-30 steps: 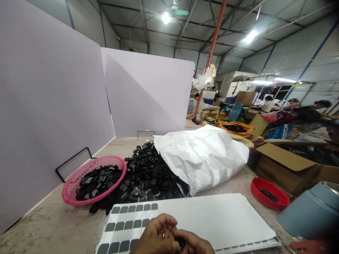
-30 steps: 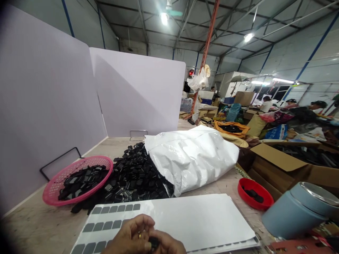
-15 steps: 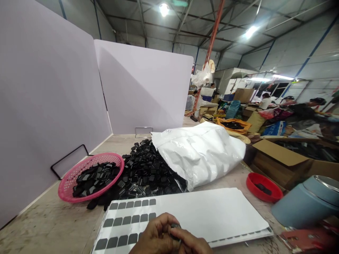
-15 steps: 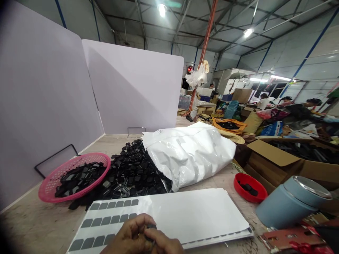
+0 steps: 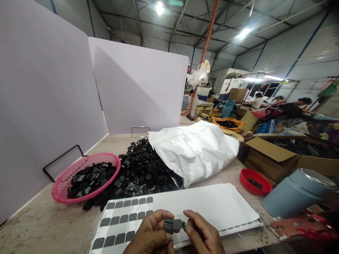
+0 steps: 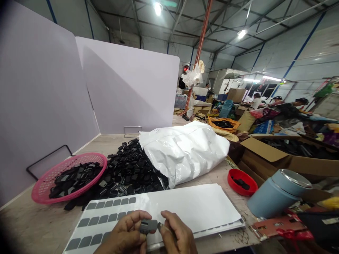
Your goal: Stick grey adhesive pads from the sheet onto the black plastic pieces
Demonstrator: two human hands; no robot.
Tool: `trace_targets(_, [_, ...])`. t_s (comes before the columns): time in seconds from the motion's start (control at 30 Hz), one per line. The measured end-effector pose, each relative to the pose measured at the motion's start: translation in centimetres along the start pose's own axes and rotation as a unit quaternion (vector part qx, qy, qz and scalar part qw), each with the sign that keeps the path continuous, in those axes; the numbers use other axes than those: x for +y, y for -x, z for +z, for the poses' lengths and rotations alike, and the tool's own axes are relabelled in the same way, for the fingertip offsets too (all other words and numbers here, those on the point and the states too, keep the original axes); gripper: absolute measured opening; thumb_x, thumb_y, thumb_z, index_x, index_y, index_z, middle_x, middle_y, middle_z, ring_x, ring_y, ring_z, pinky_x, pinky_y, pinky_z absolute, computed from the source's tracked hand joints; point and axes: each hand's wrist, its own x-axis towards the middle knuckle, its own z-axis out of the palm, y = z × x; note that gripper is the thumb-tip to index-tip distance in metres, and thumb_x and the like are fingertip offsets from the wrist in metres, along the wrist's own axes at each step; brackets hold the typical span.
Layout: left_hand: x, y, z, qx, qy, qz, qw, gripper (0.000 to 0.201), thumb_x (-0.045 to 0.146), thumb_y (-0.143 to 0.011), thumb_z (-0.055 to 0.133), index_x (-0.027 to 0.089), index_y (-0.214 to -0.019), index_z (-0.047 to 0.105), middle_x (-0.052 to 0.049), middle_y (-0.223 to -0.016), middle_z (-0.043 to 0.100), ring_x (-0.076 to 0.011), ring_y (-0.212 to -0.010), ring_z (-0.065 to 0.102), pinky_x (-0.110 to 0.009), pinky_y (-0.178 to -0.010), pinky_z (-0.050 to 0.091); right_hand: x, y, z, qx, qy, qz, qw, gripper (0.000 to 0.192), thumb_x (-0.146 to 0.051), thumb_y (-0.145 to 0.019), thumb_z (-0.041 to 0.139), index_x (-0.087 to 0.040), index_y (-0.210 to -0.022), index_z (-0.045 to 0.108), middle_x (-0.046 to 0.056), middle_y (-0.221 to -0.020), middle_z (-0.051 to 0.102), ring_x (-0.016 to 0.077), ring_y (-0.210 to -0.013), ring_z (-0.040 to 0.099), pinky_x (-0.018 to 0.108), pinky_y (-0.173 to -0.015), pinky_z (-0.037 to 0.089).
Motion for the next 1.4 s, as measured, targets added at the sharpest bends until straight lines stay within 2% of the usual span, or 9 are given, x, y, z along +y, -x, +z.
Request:
trace_targets(0.13, [0.0,0.0,0.3,0.003,0.007,-0.003,1.0,0.035,0.006,-0.059,0.073,0.016,-0.091,0.061,-0.004,-0.082,0.07,-0.01,-0.049,0.061,-0.018,-0.045,0.034,0.0,-0.3,0.8,-0.001,0.121,-0.14,0.983,0.02,-0.027,-0.096,0.044,-0.023,-0.104,0.062,0.003,-0.08,0.06,0.0167,-0.071,0.059,0.024,-0.065,0.044])
trace_targets(0.27, [-0.1,-0.1,0.5,0.006,0.001,-0.006,1.0,0.036,0.007,-0.059,0.072,0.014,-0.093,0.061,-0.001,-0.063,0.066,-0.0075,-0.043,0.054,-0.016,-0.043,0.033,0.7,-0.5,1.2,-0.061,0.228,-0.201,0.951,0.023,-0.019,-0.096,0.036,-0.019,-0.097,0.059,0.004,-0.077,0.058,0.0166,-0.064,0.057,0.025,-0.058,0.043])
trace_targets(0.37, [-0.2,-0.1,0.5,0.016,-0.012,-0.002,1.0,0.037,0.006,-0.059,0.067,0.013,-0.095,0.06,0.0,-0.051,0.062,-0.0073,-0.037,0.05,-0.014,-0.038,0.03,1.1,-0.5,1.3,-0.065,0.256,-0.216,0.94,0.024,-0.017,-0.095,0.036,-0.02,-0.098,0.059,0.004,-0.076,0.058,0.0162,-0.063,0.058,0.024,-0.057,0.043])
trace_targets(0.67, [-0.8,-0.6,-0.4,0.012,0.007,0.002,1.0,0.039,0.006,-0.058,0.075,0.014,-0.092,0.06,0.0,-0.063,0.065,-0.0082,-0.045,0.056,-0.016,-0.045,0.035,1.7,-0.4,1.8,-0.034,0.241,-0.225,0.944,0.023,-0.018,-0.091,0.038,-0.022,-0.094,0.061,0.001,-0.072,0.057,0.0143,-0.059,0.058,0.022,-0.055,0.042])
trace_targets(0.83, [-0.6,-0.7,-0.6,0.006,-0.013,-0.009,1.0,0.04,0.008,-0.056,0.076,0.016,-0.092,0.059,-0.001,-0.068,0.068,-0.0081,-0.045,0.056,-0.017,-0.046,0.038,2.1,-0.5,1.7,-0.059,0.256,-0.219,0.94,0.024,-0.019,-0.091,0.038,-0.022,-0.095,0.061,0.001,-0.073,0.058,0.0145,-0.062,0.059,0.021,-0.056,0.043])
trace_targets(1.03, [-0.5,-0.4,-0.4,0.029,-0.098,0.024,0.994,0.039,0.04,-0.066,0.08,0.015,-0.089,0.06,0.002,-0.057,0.058,-0.0076,-0.043,0.05,-0.018,-0.043,0.03,1.8,-0.6,2.2,-0.044,0.312,-0.252,0.915,0.024,-0.017,-0.092,0.036,-0.021,-0.084,0.059,0.001,-0.069,0.056,0.0139,-0.057,0.058,0.023,-0.053,0.04])
trace_targets(1.17, [-0.3,0.0,-0.3,0.065,-0.177,0.047,0.981,0.036,0.045,-0.068,0.076,0.014,-0.079,0.061,0.006,-0.052,0.046,-0.0047,-0.041,0.035,-0.018,-0.041,0.022,2.0,-0.6,3.3,-0.013,0.376,-0.299,0.877,0.025,-0.014,-0.089,0.037,-0.022,-0.078,0.057,-0.001,-0.063,0.053,0.0129,-0.051,0.054,0.025,-0.048,0.034])
trace_targets(1.27, [1.0,0.6,-0.8,0.1,-0.238,0.081,0.963,0.035,0.045,-0.066,0.075,0.015,-0.076,0.062,0.006,-0.053,0.043,-0.0066,-0.046,0.035,-0.019,-0.044,0.024,1.9,-1.1,3.0,-0.021,0.387,-0.299,0.872,0.025,-0.013,-0.088,0.037,-0.023,-0.078,0.057,-0.001,-0.065,0.054,0.0139,-0.054,0.056,0.025,-0.05,0.035])
trace_targets(1.4, [4.0,1.6,-2.0,0.232,-0.387,0.137,0.882,0.025,0.042,-0.079,0.061,0.018,-0.087,0.064,0.007,-0.049,0.036,-0.0098,-0.046,0.034,-0.021,-0.045,0.027,0.8,-2.7,0.8,-0.039,0.432,-0.178,0.883,0.025,-0.012,-0.089,0.034,-0.024,-0.089,0.056,0.0,-0.075,0.06,0.0176,-0.062,0.062,0.028,-0.055,0.036])
